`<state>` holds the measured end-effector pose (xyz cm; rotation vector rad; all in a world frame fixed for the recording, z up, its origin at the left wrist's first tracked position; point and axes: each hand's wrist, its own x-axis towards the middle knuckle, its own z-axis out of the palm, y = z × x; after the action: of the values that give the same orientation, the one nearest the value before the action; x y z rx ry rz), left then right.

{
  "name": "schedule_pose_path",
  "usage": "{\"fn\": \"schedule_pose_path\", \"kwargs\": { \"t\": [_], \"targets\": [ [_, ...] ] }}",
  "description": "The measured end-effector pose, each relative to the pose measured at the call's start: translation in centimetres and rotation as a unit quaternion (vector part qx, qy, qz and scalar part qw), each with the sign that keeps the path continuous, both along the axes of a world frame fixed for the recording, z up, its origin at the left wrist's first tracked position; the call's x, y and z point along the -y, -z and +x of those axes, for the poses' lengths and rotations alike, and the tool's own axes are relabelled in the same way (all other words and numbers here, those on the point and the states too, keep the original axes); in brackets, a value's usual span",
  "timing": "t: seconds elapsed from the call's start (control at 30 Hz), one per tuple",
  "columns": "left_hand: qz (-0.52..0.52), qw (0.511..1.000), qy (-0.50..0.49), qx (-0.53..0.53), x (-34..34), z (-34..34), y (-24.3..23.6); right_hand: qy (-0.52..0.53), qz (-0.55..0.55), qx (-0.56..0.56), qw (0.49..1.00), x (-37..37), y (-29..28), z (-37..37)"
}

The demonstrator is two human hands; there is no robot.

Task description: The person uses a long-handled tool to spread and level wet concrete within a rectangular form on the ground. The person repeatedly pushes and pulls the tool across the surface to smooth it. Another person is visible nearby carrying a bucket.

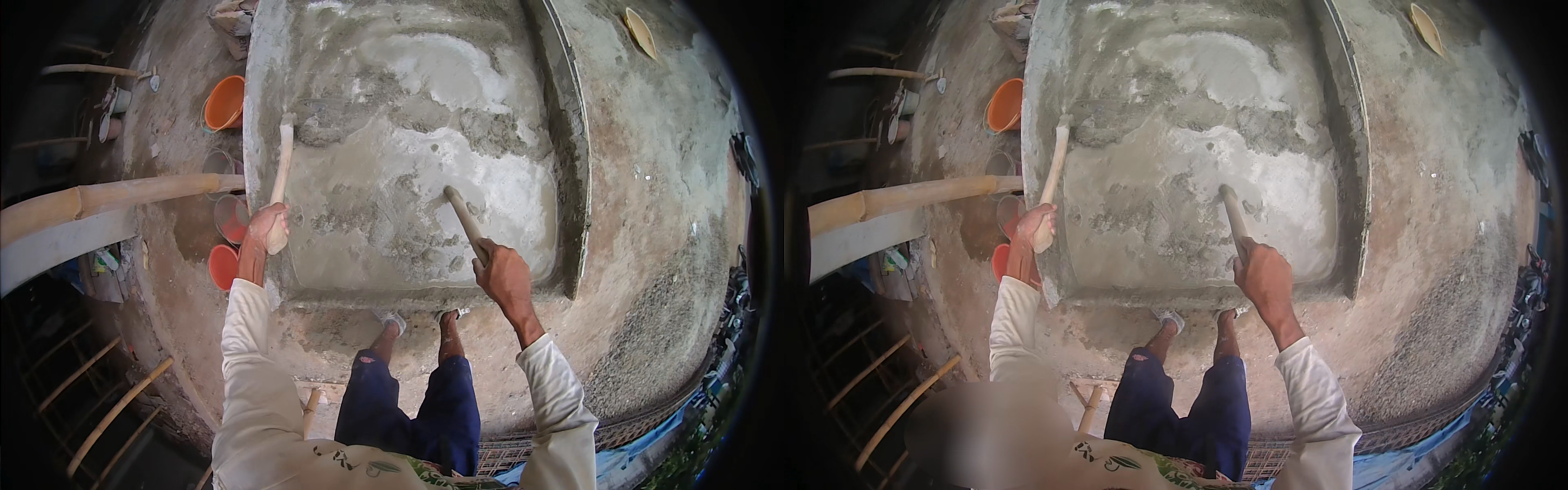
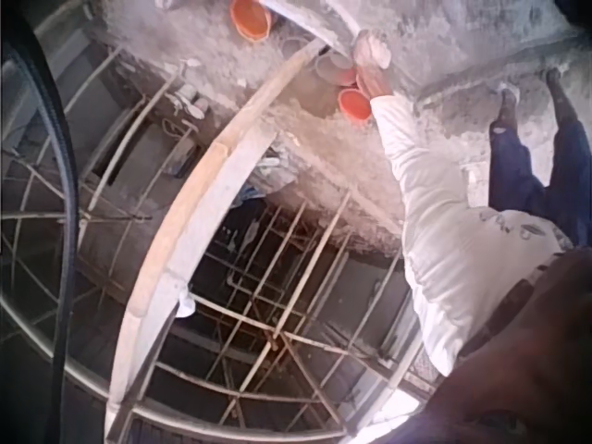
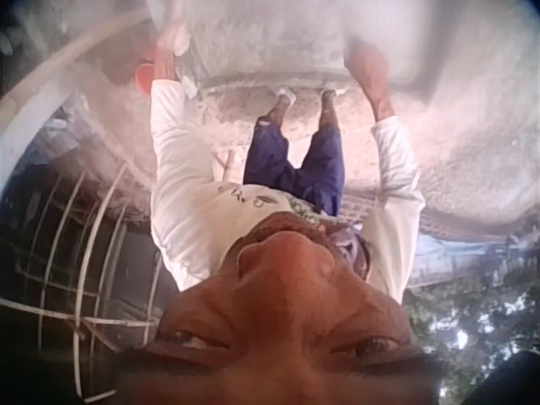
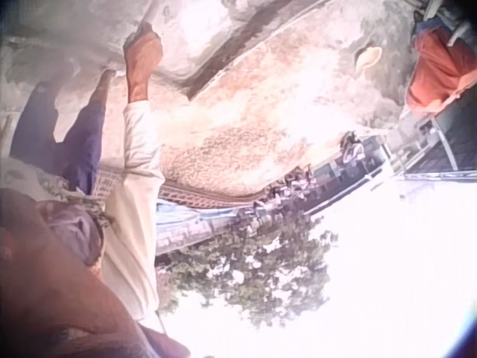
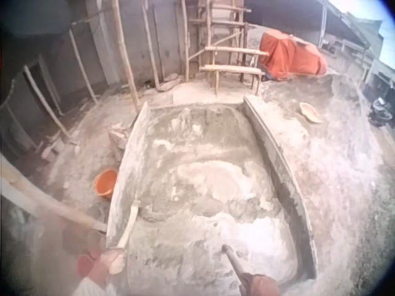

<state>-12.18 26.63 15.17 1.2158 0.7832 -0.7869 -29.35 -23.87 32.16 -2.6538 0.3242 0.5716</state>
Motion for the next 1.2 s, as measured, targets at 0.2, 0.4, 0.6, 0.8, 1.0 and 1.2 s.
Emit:
{"fn": "schedule_pose_path", "kwargs": {
  "t": [0.2,0.4,0.6,0.8,1.0,1.2],
  "targets": [
    [-0.136,0.982,-0.12,0.047,-2.8,-2.8,-3.1,-0.04,0.008,-0.003,0.999,-3.6,0.5,0.0],
    [-0.059,0.988,-0.1,0.106,1.4,-12.4,-9.5,-0.054,-0.03,-0.006,0.998,-5.2,0.7,1.8],
    [-0.175,0.96,-0.22,-0.001,-2.6,-26.1,-23.4,-0.055,-0.027,-0.023,0.998,-6.0,0.9,3.5],
    [-0.012,0.976,-0.202,-0.083,-8.8,-40.6,-41.0,-0.065,-0.006,-0.033,0.997,-2.1,2.1,4.4],
    [0.202,0.956,-0.083,-0.195,-14.5,-48.2,-46.0,-0.061,0.018,-0.049,0.997,-1.0,1.9,5.6],
    [0.236,0.935,-0.038,-0.261,-21.9,-51.3,-30.7,-0.084,0.018,-0.05,0.995,-0.2,2.5,4.5]
  ]
}}
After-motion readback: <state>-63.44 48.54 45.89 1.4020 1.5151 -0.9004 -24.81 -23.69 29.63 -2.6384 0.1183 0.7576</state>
